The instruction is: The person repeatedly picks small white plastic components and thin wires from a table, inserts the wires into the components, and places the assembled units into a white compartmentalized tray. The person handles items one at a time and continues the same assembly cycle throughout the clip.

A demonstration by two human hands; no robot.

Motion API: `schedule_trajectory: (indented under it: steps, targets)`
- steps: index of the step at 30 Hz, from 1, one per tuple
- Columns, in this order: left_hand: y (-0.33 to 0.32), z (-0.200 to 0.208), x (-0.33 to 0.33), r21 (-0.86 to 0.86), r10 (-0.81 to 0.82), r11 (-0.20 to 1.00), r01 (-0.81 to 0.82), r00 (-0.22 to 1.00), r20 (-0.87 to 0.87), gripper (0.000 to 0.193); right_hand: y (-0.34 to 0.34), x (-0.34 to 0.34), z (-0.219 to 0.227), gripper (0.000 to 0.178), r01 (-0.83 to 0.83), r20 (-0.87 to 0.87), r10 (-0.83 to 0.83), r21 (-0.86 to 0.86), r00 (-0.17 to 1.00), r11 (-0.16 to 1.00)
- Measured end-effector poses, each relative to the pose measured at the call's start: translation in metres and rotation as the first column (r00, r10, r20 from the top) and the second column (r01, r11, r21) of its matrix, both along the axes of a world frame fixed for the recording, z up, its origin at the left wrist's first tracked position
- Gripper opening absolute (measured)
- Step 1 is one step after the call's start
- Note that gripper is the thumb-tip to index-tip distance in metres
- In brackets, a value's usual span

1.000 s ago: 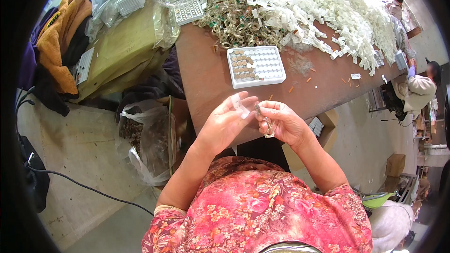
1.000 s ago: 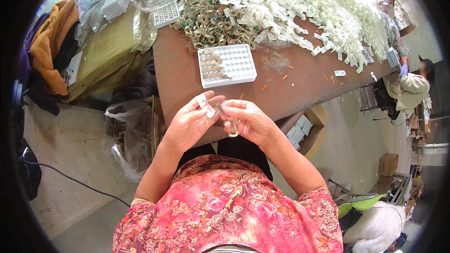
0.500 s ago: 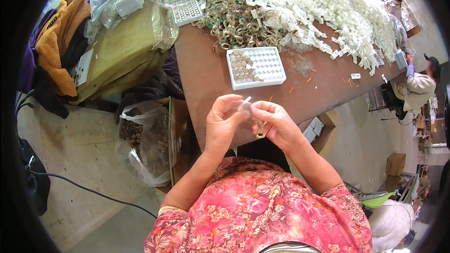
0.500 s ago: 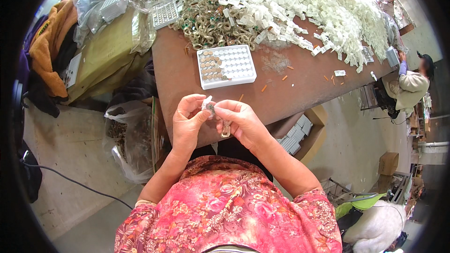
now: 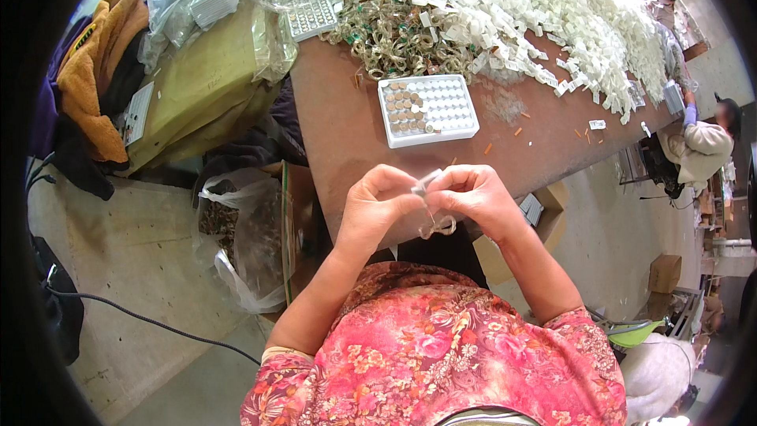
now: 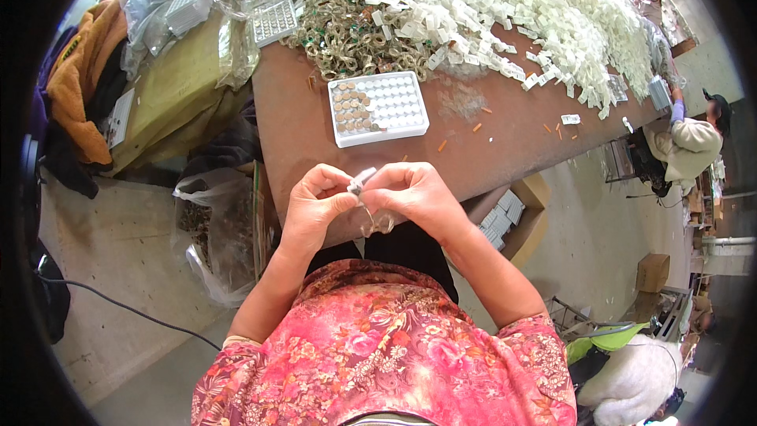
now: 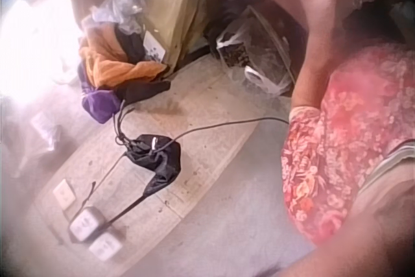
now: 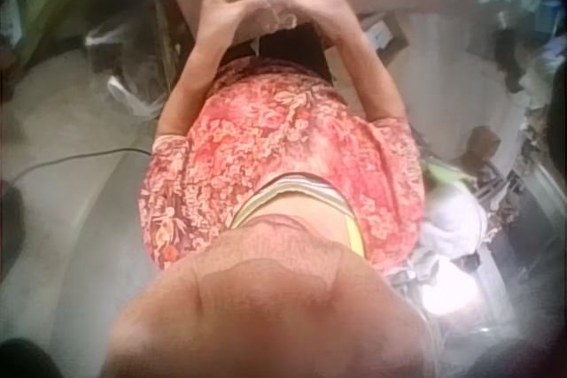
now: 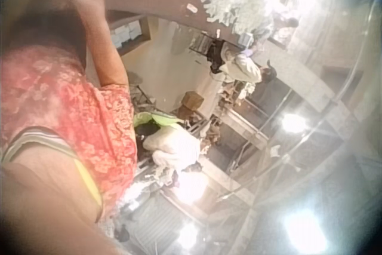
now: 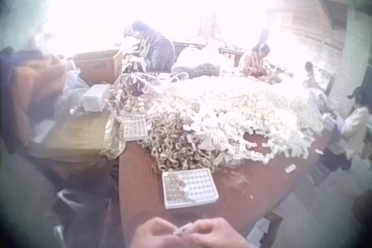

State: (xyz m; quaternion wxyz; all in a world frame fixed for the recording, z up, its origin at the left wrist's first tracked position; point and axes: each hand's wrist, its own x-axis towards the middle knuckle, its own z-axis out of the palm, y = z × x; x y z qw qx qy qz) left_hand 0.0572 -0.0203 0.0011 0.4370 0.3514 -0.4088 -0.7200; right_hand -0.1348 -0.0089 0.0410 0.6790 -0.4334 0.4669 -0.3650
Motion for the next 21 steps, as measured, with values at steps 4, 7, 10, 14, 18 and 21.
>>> schedule_trajectory:
  steps: [4,7,10,14,18,21]
  targets:
    - [0.001,0.005,0.002,0.011,-0.160,0.986,0.164,0.977,-0.144,0.019,-0.002,-0.004,-0.013,0.024,-0.180,0.365,0.078,0.256,0.928,0.950]
    - [0.007,0.009,-0.002,-0.018,-0.122,0.993,0.121,0.986,-0.111,0.018,0.004,0.002,-0.025,0.022,-0.210,0.600,0.022,0.246,0.799,0.946]
    - [0.012,0.013,-0.007,-0.006,0.012,1.000,-0.013,1.000,-0.028,0.017,0.006,0.003,-0.024,0.024,-0.100,0.478,-0.035,0.255,0.878,0.962]
    - [0.012,0.014,-0.015,-0.036,0.226,0.973,-0.226,0.974,0.015,0.012,0.007,0.003,-0.012,0.025,0.103,0.095,-0.113,0.104,0.989,0.989]
    - [0.014,0.011,-0.020,-0.087,0.340,0.936,-0.340,0.940,-0.016,0.011,0.019,0.012,-0.006,0.018,0.140,-0.124,-0.154,-0.111,0.980,0.984]
    - [0.015,0.007,-0.022,-0.191,0.386,0.909,-0.370,0.921,0.055,0.012,0.025,0.023,-0.011,0.013,0.218,-0.045,-0.224,-0.107,0.974,0.970]
